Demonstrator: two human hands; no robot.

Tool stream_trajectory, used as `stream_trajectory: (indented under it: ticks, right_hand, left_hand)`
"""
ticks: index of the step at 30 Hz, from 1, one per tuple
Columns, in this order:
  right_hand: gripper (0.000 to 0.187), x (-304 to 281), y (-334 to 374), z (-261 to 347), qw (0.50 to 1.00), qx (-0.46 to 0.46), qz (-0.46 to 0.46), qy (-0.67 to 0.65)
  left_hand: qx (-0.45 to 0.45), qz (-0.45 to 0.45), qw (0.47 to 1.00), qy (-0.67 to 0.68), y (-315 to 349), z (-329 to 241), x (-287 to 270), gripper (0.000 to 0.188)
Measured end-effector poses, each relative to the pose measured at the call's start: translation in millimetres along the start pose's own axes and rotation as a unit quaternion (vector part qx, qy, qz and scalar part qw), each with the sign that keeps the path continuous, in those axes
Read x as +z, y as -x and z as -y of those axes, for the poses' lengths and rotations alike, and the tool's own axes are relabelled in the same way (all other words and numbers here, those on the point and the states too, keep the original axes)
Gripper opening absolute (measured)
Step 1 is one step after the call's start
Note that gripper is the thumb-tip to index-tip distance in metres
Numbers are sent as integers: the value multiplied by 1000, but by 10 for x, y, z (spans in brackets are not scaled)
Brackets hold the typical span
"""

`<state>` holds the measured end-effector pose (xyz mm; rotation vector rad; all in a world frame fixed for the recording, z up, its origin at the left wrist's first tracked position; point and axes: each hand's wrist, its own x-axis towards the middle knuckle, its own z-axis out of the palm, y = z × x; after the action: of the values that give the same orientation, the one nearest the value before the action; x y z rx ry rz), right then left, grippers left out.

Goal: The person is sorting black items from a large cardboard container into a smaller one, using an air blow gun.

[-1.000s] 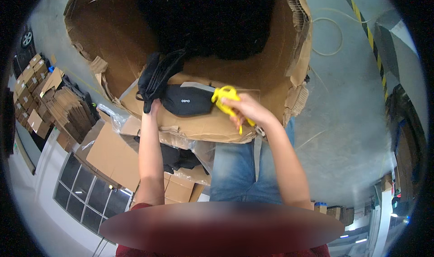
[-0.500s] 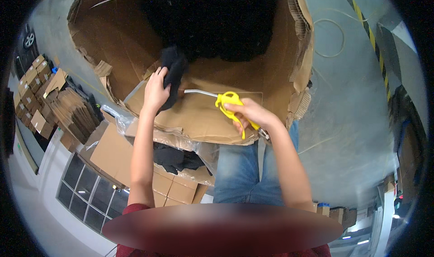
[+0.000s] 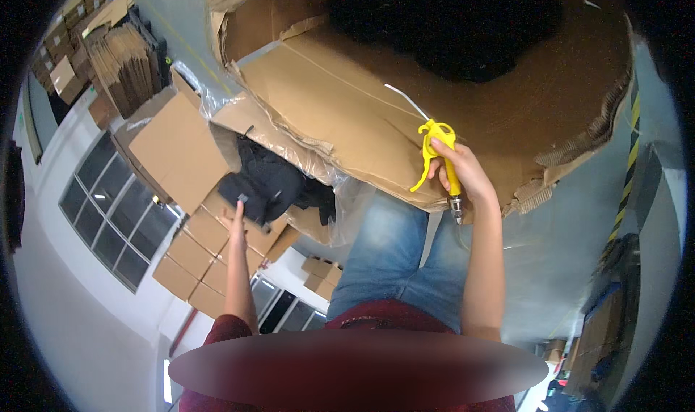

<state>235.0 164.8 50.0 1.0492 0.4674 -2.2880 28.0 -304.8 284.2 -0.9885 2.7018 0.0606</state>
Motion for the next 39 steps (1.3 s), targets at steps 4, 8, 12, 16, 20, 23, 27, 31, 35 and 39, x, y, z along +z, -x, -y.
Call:
stream_trajectory:
  ticks: [4,8,12,16,20,23,27,31,35,39]
  right_hand:
    - [37,-28,3,34,997,-44,-60,4]
    - [38,-46,-93,-130,993,-21,-113,4]
    - [38,-167,-88,-97,968,-35,-249,-13]
    - [31,-201,-100,-60,931,-91,-344,-87]
    - [30,-6,-6,138,938,-47,-340,-46]
    - [27,-115,50,104,930,-80,-347,-91]
    - [26,-132,84,118,908,-121,-385,-117]
    - [28,-118,-67,135,891,-169,-375,-192]
    - [27,-212,-29,-63,962,-86,-239,-104]
    - [25,-65,-48,-6,929,-140,-337,-70]
  left_hand:
    - [19,-12,999,-44,79,55,688,87]
    - [415,-31,903,105,905,-1655,1126,38]
    - [518,269,790,187,1444,-3099,2298,29]
    - [675,294,670,-100,1326,-3703,4194,53]
    - [824,-2,413,-388,1252,-4355,5465,79]
    - [760,33,474,-443,1234,-4694,5983,75]
    - [751,67,452,-477,1195,-4656,6197,58]
    - [767,109,535,-337,951,-4220,5610,55]
    - [573,397,684,-215,1054,-4019,4757,68]
    - [394,499,768,79,1170,-3809,3894,73]
